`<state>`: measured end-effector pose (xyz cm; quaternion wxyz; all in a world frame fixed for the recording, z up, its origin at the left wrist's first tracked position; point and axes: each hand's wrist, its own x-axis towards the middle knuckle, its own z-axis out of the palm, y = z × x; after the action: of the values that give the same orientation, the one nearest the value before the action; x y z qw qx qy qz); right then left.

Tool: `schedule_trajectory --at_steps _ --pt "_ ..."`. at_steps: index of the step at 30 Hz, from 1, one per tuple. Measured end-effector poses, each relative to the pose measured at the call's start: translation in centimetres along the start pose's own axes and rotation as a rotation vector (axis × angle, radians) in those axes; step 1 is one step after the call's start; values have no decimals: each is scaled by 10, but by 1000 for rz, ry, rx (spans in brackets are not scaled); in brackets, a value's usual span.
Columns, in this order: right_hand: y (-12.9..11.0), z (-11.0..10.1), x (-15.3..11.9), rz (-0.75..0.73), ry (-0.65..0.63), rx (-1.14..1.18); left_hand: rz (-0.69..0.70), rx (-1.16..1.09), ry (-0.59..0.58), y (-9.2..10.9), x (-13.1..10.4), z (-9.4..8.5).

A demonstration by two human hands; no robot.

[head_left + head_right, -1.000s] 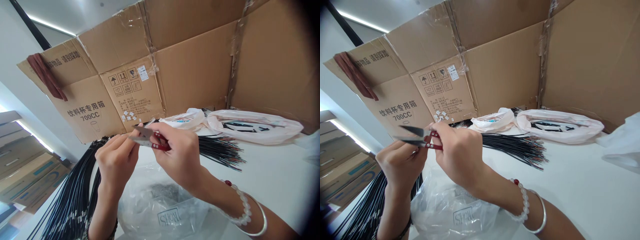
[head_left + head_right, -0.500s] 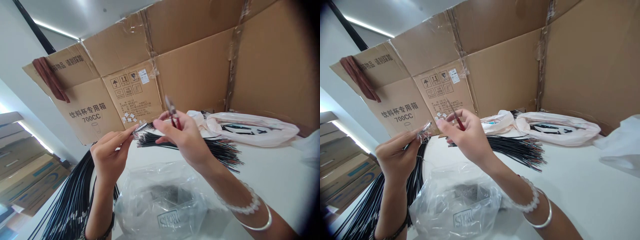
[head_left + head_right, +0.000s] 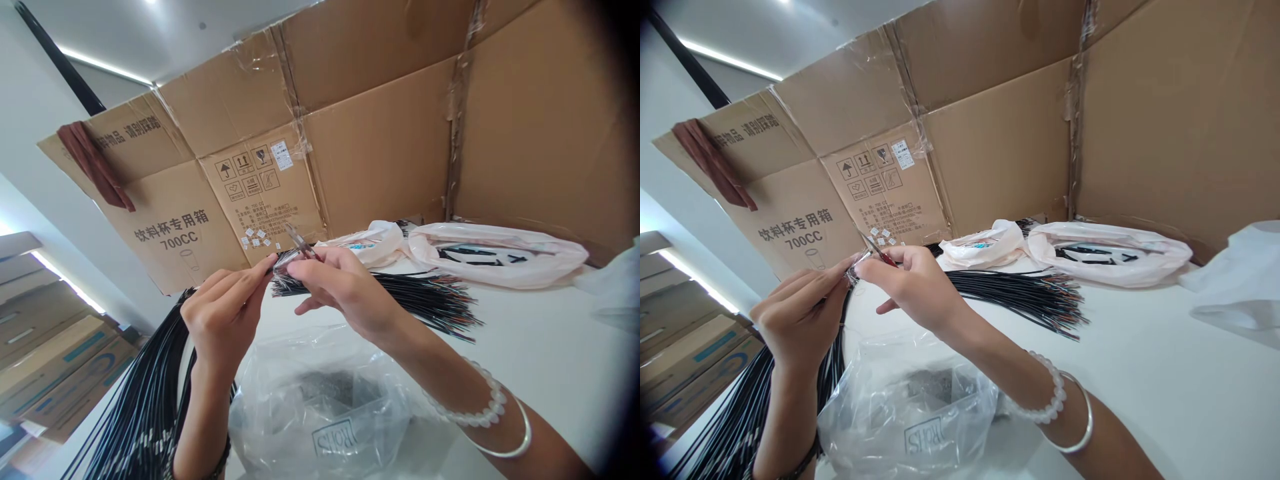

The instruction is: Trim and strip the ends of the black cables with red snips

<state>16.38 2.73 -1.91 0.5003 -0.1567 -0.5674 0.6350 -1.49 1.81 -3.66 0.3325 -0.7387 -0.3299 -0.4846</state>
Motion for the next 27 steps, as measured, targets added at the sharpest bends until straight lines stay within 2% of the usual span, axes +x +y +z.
schedule_trajectory --at_steps 7,12,18,20,24,27 --pt "7 0 7 -25 70 -81 61 37 -49 0 0 -1" --pt "7 -4 8 -92 51 -72 -96 -111 -91 3 4 0" --pt "9 -9 11 50 -72 18 -159 -382 -230 -7 7 1" --pt "10 -7 11 8 -90 -12 -165 -471 -242 -13 6 2" --pt "11 -3 6 -208 -89 -161 -156 -601 -238 -20 4 3" --pt "8 -3 3 -301 -122 -195 -142 -670 -246 -22 4 2"
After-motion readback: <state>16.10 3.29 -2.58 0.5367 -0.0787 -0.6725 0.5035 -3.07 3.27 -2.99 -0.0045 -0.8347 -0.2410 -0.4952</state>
